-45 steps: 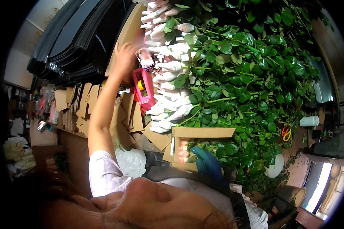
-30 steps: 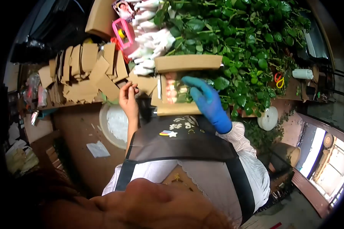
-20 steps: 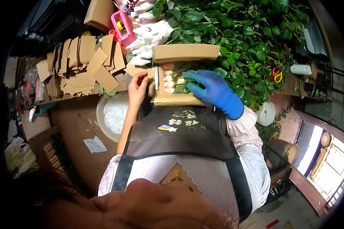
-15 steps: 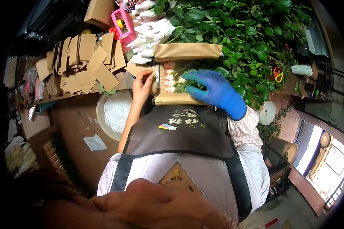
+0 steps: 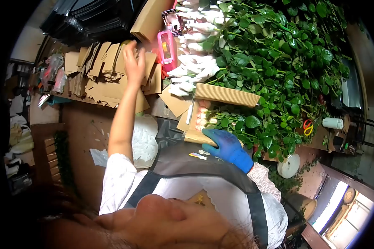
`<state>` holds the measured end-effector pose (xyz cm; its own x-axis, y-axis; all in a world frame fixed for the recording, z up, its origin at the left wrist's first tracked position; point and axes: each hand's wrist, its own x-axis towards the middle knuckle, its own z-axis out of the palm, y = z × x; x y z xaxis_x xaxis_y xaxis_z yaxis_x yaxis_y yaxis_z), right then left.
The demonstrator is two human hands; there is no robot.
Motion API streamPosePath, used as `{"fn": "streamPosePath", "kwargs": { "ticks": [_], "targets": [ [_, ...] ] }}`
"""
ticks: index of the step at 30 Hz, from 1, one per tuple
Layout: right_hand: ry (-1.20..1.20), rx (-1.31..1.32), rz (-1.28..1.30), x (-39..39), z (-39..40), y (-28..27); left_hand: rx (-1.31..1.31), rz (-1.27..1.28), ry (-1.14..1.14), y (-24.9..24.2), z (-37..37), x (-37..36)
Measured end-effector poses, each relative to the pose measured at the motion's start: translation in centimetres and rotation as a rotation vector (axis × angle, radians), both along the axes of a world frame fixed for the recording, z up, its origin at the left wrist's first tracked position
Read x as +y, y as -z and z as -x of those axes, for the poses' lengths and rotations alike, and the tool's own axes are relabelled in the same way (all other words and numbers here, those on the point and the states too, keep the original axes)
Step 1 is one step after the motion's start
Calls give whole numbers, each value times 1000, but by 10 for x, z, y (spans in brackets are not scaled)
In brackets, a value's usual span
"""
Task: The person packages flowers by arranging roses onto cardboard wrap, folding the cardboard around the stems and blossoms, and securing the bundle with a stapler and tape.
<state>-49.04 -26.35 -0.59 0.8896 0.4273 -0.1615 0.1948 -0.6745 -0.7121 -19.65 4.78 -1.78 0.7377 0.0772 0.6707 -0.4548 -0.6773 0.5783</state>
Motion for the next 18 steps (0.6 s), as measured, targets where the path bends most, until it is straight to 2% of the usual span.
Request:
{"fn": "streamPosePath", "kwargs": {
  "ticks": [2,3,4,6,7,10,15,18],
  "targets": [
    [-13,-22,47,1,1,2,87,179,-195,18,-72,18],
    [-11,-32,67,2,0,0,235,393,-271,25,-106,28],
    [-4,-43,85,4,0,-2,393,432,-192,44,-143,53],
    [13,-57,89,5,0,-1,766,669,-99,33,-157,56],
    [23,-64,88,4,1,1,674,517,-105,42,-167,57],
    [49,-79,72,6,3,3,671,468,-59,52,-186,62],
    [47,-92,87,5,4,-1,632,706,-64,43,-182,52],
    [62,-90,113,6,5,-3,366,711,-167,38,-167,42]
  ]
}}
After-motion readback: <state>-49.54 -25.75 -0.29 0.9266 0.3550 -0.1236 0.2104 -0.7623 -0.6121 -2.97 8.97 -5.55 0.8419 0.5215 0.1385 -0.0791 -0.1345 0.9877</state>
